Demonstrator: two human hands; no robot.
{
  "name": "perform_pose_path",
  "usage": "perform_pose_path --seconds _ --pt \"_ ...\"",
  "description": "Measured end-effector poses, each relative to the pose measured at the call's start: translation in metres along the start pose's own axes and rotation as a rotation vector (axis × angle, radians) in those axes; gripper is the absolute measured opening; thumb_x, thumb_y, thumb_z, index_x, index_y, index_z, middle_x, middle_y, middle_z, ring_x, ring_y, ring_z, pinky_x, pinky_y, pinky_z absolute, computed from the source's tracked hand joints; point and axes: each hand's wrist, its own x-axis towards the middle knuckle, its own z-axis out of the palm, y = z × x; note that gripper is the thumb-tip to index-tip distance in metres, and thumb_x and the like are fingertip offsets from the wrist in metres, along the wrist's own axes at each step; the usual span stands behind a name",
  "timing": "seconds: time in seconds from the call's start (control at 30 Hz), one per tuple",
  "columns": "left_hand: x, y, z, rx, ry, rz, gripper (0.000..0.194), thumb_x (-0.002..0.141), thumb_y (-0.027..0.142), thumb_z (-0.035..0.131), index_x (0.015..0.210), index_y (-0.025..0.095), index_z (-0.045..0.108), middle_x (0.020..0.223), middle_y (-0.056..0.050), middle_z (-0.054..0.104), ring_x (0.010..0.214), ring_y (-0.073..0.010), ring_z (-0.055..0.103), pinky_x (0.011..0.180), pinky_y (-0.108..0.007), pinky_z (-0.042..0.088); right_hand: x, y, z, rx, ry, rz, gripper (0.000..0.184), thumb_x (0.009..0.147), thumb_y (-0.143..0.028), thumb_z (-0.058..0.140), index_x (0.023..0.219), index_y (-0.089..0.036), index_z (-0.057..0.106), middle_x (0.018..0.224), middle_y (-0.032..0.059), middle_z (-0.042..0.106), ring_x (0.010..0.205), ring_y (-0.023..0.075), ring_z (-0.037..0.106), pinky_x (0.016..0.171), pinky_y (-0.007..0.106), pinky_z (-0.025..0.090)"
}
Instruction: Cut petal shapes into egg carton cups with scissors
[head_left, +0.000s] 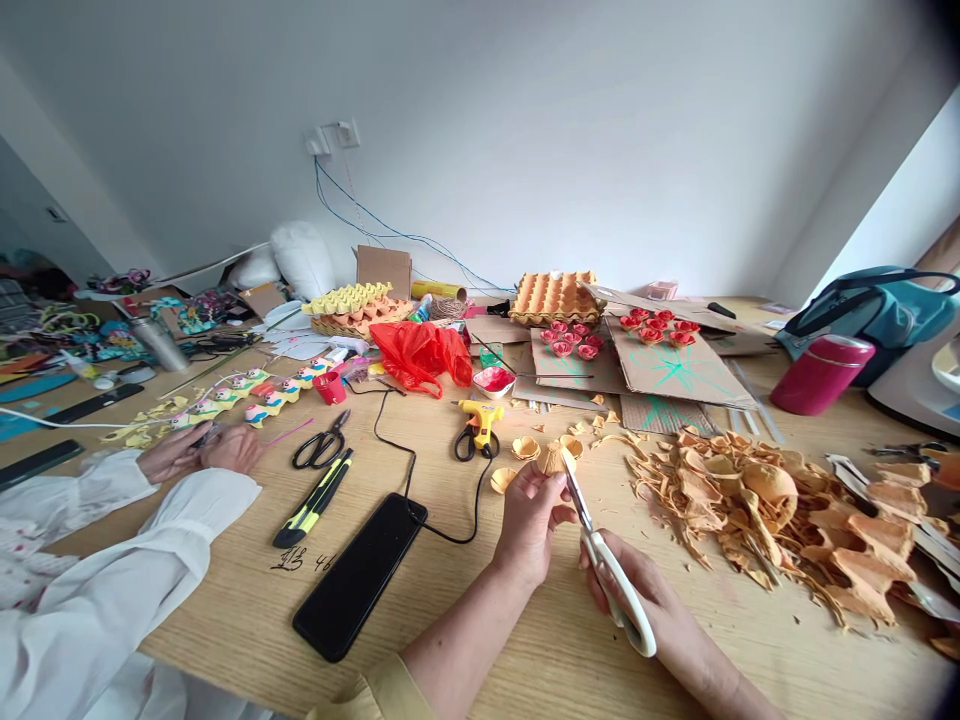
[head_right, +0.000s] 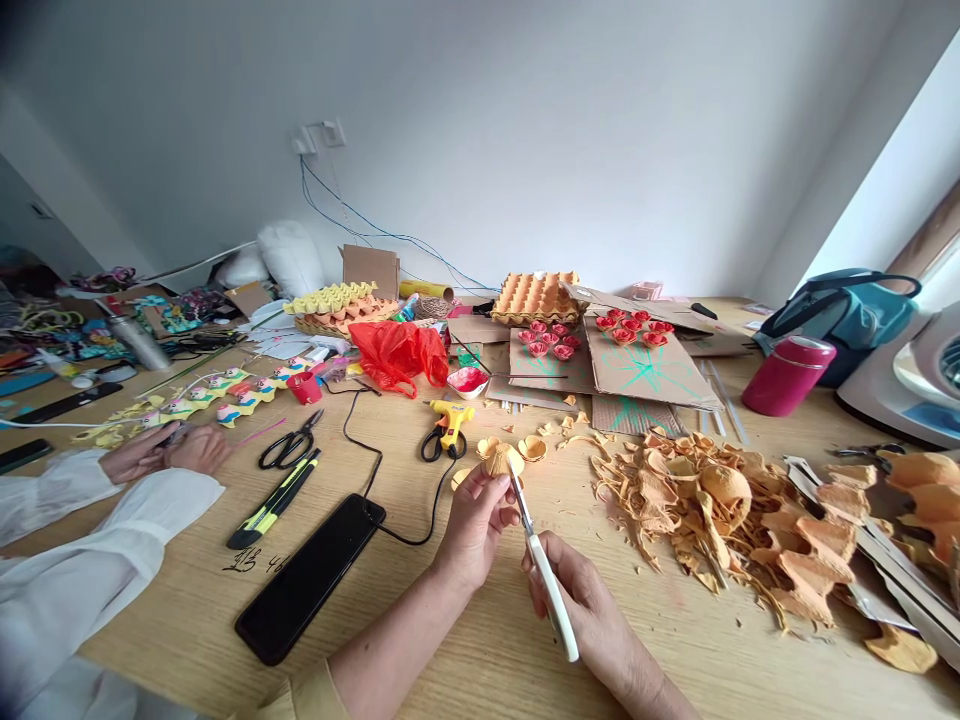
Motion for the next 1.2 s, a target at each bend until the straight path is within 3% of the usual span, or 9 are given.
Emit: perform_pose_path --seconds 0.5,1.2 --pt "0.0 -0.001 0.0 -0.028 0.006 -0.019 0.027 0.068 0.032 0.08 0.081 0.015 0.064 0.074 0.0 0.055 0.064 -0.0078 0.049 0.048 -0.015 0.043 -0.001 -0.004 0.005 0.029 0.035 0.001 0.048 0.091 -0.067 0.045 0.079 -0.02 0.05 0.061 -0.0039 0.044 0.057 0.0124 0.038 0.055 0.026 0.035" --pt "-0.002 -0.002 0.001 -0.058 0.007 -0.033 0.035 0.065 0.037 0.083 0.085 0.017 0.063 0.076 0.002 0.055 0.064 -0.0072 0.051 0.049 -0.015 0.038 -0.003 0.011 0.013 0.043 0.117 -0.03 0.041 0.092 -0.059 0.051 0.077 -0.02 0.05 0.06 -0.0051 0.041 0.053 0.0105 0.032 0.049 0.024 0.028"
